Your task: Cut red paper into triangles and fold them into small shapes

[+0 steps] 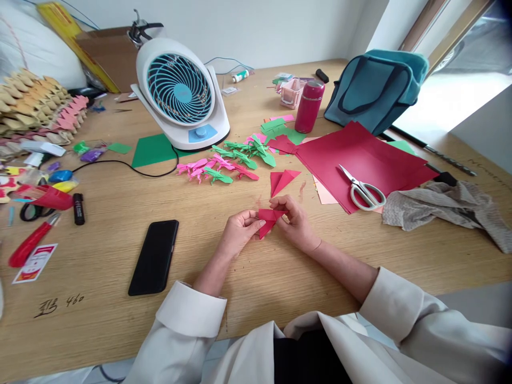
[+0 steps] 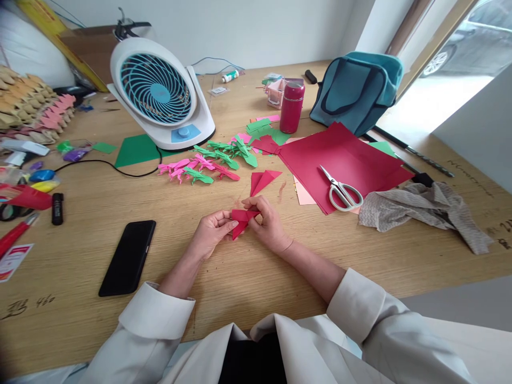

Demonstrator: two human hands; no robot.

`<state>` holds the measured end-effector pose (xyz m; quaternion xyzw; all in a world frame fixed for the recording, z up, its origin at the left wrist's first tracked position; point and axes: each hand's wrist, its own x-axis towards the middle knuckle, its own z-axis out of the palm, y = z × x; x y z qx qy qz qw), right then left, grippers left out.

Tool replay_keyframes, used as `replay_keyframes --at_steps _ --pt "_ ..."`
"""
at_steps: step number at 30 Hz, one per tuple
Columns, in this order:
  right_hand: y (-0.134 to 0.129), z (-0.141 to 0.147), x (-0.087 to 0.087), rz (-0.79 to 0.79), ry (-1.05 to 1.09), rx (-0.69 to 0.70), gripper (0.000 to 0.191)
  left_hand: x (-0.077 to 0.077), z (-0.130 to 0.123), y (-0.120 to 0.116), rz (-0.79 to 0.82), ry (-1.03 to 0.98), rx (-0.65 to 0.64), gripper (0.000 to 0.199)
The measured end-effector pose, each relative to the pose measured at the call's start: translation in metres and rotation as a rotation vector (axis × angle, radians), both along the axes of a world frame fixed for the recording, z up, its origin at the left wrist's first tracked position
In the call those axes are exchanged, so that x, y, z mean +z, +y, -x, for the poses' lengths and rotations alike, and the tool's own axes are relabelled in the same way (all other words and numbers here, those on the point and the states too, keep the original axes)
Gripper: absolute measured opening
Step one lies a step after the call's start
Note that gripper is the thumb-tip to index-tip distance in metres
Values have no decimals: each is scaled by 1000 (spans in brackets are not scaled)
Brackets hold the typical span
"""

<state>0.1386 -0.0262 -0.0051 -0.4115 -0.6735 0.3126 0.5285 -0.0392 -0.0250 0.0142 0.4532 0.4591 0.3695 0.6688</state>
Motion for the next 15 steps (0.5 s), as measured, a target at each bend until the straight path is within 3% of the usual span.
replay_keyframes --at_steps 15 --pt "5 5 -13 251 259 118 38 4 0 4 -16 -47 257 47"
